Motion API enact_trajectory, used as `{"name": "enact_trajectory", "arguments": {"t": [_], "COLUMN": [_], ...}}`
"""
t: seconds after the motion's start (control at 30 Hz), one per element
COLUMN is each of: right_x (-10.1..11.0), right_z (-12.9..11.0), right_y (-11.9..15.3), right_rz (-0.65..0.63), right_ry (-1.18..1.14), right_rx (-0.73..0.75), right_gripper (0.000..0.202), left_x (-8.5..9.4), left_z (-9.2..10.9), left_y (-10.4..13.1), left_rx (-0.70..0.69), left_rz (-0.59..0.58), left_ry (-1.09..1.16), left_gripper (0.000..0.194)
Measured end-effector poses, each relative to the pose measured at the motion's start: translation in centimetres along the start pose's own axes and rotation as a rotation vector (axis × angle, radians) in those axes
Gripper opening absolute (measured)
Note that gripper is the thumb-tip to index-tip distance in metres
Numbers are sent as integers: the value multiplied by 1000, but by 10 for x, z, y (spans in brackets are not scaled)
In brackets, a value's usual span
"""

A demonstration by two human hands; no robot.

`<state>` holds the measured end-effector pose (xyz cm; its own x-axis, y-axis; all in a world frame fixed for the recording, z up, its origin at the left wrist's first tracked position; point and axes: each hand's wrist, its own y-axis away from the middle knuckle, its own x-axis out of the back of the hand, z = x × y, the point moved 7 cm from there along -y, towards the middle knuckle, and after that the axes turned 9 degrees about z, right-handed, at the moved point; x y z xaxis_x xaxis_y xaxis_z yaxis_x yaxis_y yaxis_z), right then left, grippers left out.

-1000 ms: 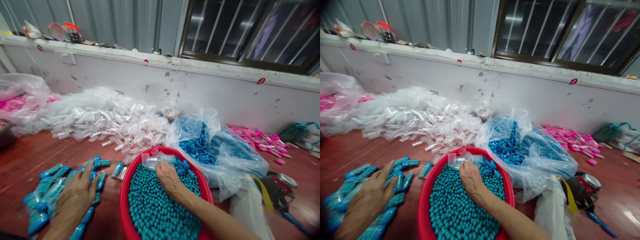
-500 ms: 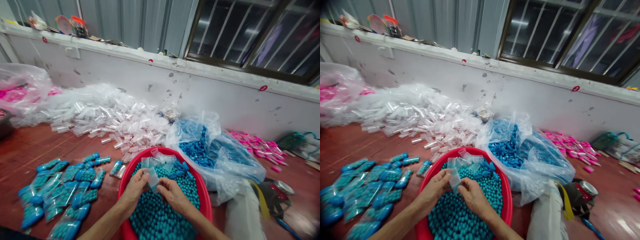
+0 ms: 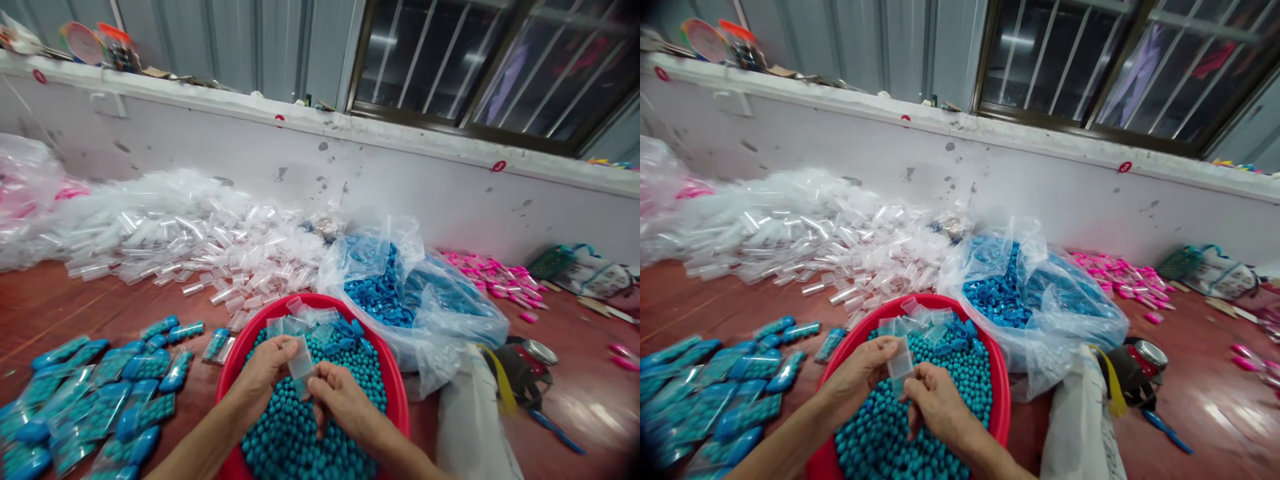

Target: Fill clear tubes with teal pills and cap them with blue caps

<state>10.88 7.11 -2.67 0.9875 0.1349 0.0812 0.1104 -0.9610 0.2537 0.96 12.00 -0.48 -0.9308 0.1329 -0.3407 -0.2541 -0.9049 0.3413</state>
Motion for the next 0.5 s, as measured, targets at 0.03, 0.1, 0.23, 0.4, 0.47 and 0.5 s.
{"name": "enact_trajectory", "arguments": {"t": [0.03,0.1,0.23,0.4,0.47,0.5], "right_x": [1,0,-3,7,13,14], "right_z": [3,7,10,17,22,25], "right_y": [3,8,12,7,5,5], "right_rz": [-3,-25,-71,-19,28,33], "right_ry": [1,-15,-132,-216,-271,-290], "right_rx": [-4,-22,-67,-124,-146,-152], "right_gripper": [16,18,26,39,42,43], "left_x": [2,6,6,8,2,-2], "left_z": [4,12,17,51,45,31], "left_y": [-1,-4,-17,-20,-11,-8], "left_rx": [-32,-79,-113,-537,-560,-475], "left_rz": [2,-19,-48,331,338,254], "left_ry": [33,108,-84,-676,-770,-770], "left_gripper": [25,24,33,41,41,41]}}
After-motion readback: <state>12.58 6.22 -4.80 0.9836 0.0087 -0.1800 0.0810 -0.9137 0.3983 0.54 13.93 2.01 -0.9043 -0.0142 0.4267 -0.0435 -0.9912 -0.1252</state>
